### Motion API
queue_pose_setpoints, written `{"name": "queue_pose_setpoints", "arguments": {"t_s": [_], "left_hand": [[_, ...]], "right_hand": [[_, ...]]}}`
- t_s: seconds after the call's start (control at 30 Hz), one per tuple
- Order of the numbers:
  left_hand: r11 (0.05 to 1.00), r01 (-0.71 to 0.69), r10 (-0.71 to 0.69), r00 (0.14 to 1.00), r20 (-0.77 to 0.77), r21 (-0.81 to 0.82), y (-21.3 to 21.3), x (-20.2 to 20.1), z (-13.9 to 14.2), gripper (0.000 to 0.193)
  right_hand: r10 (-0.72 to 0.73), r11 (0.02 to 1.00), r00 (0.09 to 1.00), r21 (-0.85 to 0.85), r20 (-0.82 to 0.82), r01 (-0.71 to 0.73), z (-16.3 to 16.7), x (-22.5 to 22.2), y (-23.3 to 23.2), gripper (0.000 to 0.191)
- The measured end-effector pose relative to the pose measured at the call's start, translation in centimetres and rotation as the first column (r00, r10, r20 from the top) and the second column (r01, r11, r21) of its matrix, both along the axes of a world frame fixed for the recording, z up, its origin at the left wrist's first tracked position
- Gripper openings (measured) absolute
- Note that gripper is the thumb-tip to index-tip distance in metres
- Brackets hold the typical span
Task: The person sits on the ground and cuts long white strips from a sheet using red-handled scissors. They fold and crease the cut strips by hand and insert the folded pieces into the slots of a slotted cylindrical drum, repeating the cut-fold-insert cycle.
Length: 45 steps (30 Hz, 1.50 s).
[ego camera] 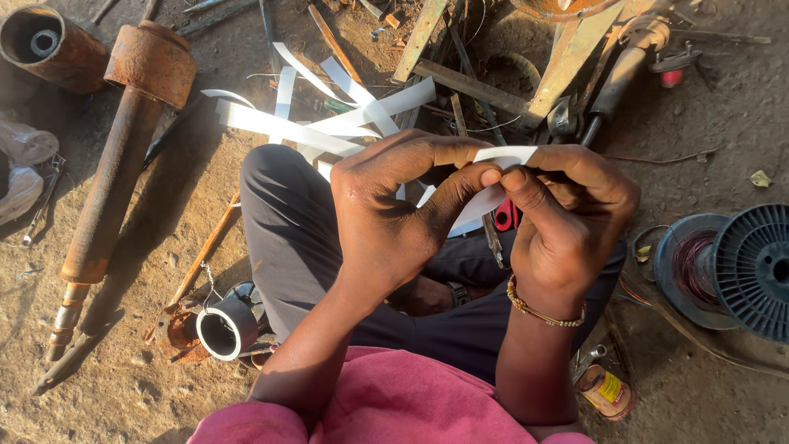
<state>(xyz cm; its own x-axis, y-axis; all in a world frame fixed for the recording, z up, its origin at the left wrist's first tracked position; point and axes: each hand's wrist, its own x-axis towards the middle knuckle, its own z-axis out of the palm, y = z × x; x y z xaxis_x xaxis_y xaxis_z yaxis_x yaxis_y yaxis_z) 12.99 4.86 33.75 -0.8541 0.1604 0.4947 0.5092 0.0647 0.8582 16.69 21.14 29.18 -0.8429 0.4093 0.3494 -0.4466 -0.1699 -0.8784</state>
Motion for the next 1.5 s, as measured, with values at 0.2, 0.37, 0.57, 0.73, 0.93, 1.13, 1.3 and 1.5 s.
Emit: {"name": "queue_pose_setpoints", "arguments": {"t_s": [0.2, 0.37, 0.57, 0.73, 0.93, 1.13, 1.3, 1.5], "left_hand": [[0.998, -0.035, 0.034, 0.999, -0.01, -0.049, 0.1, 0.1, 0.1, 0.016], [0.997, -0.056, 0.056, 0.998, -0.001, -0.058, 0.3, 0.1, 0.1, 0.016], [0.987, -0.13, 0.127, 0.991, -0.044, -0.095, 0.3, -0.1, 0.0, 0.014], [0.932, -0.3, 0.276, 0.951, 0.139, 0.202, -1.0, -1.0, -1.0, 0.01], [0.81, -0.373, 0.446, 0.893, -0.062, 0.453, -8.2, -6.4, -3.7, 0.005], [0.723, -0.585, 0.619, 0.785, 0.033, 0.368, -17.8, -8.7, -7.9, 0.009], [0.679, -0.675, 0.695, 0.718, 0.043, 0.288, -22.4, -9.3, -11.3, 0.011], [0.665, -0.681, 0.696, 0.714, 0.076, 0.308, -25.9, -10.0, -13.5, 0.011]], "right_hand": [[0.043, 0.999, 0.999, -0.014, 0.007, -0.043, -0.5, 0.1, 0.7, 0.014], [0.067, 0.998, 0.998, 0.001, 0.013, -0.067, -0.3, 0.0, 0.8, 0.012], [0.097, 0.995, 0.994, 0.031, 0.047, -0.098, 0.1, -0.6, 0.4, 0.01], [0.321, 0.909, 0.859, 0.124, 0.399, -0.397, -1.0, -3.1, -0.3, 0.018], [0.439, 0.691, 0.707, 0.294, 0.555, -0.66, -5.9, -7.3, -1.4, 0.019], [0.504, 0.596, 0.581, 0.23, 0.64, -0.77, -11.2, -8.5, -2.4, 0.022], [0.494, 0.54, 0.615, 0.338, 0.614, -0.771, -15.4, -8.7, -6.1, 0.028], [0.445, 0.537, 0.835, 0.649, 0.325, -0.539, -18.6, -7.3, -11.1, 0.02]]}}
